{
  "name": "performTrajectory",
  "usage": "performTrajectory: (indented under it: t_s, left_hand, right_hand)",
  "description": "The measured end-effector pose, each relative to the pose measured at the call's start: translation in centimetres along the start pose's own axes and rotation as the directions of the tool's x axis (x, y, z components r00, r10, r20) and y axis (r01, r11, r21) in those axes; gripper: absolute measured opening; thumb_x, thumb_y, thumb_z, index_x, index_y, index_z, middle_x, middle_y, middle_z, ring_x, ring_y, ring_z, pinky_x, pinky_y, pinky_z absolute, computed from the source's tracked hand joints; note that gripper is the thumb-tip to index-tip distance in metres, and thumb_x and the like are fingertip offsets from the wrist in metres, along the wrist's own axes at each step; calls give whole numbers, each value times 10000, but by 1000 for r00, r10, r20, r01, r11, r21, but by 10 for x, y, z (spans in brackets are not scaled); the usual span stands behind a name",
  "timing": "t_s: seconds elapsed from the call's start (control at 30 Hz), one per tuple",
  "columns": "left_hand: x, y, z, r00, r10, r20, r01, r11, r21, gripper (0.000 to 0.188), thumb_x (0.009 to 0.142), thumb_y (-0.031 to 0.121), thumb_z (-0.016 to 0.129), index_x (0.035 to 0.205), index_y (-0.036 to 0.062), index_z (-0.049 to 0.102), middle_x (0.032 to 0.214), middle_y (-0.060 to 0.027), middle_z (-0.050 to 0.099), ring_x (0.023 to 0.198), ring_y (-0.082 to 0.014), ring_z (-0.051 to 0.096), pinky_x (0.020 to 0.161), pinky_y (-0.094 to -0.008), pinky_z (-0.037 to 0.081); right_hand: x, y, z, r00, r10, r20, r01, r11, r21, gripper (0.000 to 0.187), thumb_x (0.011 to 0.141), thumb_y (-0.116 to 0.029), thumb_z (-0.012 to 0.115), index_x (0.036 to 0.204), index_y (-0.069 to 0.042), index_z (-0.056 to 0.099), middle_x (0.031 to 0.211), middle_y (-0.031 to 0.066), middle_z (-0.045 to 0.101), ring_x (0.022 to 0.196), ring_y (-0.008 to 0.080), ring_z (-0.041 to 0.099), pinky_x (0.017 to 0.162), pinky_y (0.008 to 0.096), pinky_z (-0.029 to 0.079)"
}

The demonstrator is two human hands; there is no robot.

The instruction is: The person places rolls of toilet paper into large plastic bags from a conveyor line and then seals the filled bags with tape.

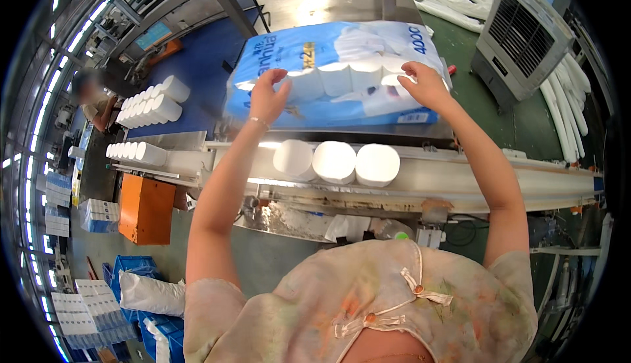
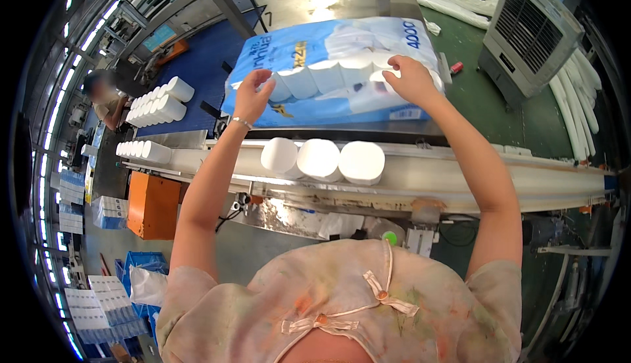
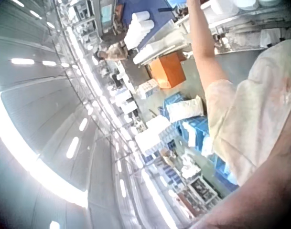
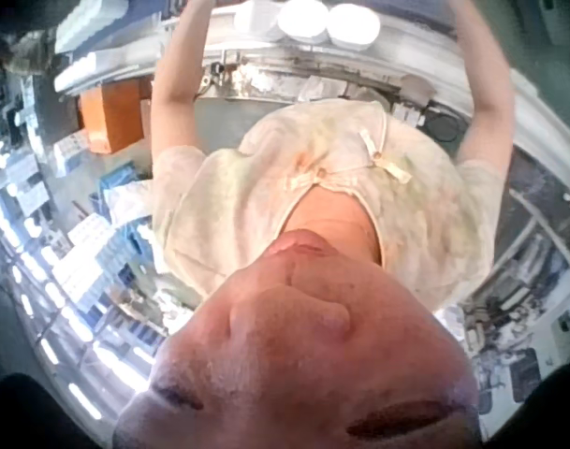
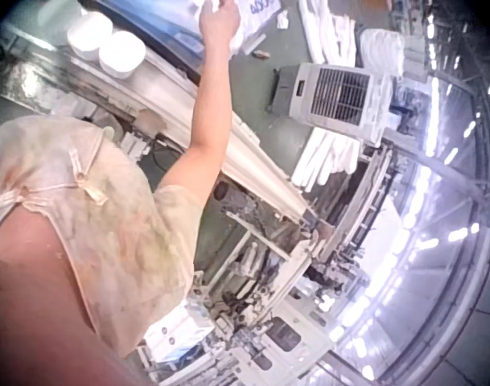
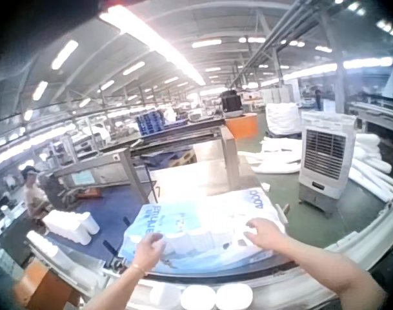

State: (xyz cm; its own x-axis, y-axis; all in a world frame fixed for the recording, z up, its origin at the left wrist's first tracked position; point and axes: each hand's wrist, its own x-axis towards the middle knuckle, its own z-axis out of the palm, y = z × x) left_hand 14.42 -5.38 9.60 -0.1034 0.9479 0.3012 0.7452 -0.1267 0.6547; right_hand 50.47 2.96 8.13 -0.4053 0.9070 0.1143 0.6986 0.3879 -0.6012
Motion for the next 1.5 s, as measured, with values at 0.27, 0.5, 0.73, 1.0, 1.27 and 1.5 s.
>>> performTrajectory:
  t_s: [0.27,0.5,0.73,1.0,1.27,1.5]
  left_hand:
    - [31,-96,-11,718,-674,-173,642,545,540,1125,550,316,821,1432,134,148,1403,-209,291,1321,-381,240,1024,-532,313]
    - [20,-121,7,868,-467,169,293,756,586,1206,519,329,833,1458,208,84,1429,-226,219,1288,-426,284,995,-568,317]
    - [10,-111,-1,911,-230,343,-142,606,783,1088,664,281,768,1464,184,38,1478,-196,180,1357,-404,187,1071,-579,158]
    - [-35,15,-20,950,289,-117,-224,894,388,786,581,106,793,1248,50,382,1143,-167,451,1116,-341,429,967,-438,370]
    - [-131,35,17,775,301,556,-482,851,211,796,546,106,801,1231,95,395,1177,-180,419,1086,-395,461,952,-438,410]
    - [-74,30,-26,513,-169,842,-417,809,416,1099,526,326,837,1400,138,197,1410,-179,256,1332,-367,238,1106,-502,168]
  right_hand:
    - [18,-64,65,970,228,-80,-230,770,-595,805,590,-235,763,1275,-68,375,1218,159,400,1101,365,424,877,481,422]
    - [2,-57,84,979,53,197,54,863,-502,910,553,-180,760,1331,-72,302,1224,193,389,1029,409,464,816,485,474]
    - [1,-50,75,975,-196,-104,164,953,-254,809,581,-234,773,1255,-55,362,1166,169,455,1070,368,466,893,447,419]
    - [-134,-61,-17,899,-221,-379,217,975,-53,772,553,-205,811,1204,-55,423,1152,141,495,1063,342,480,887,425,423]
    - [-175,-21,13,912,-382,146,408,882,-236,740,540,-168,732,1214,-51,450,1106,122,486,973,317,487,772,409,470]
    - [-76,-54,76,859,-486,161,485,873,48,788,666,-389,723,1284,-22,400,1274,172,439,1187,353,417,981,432,367]
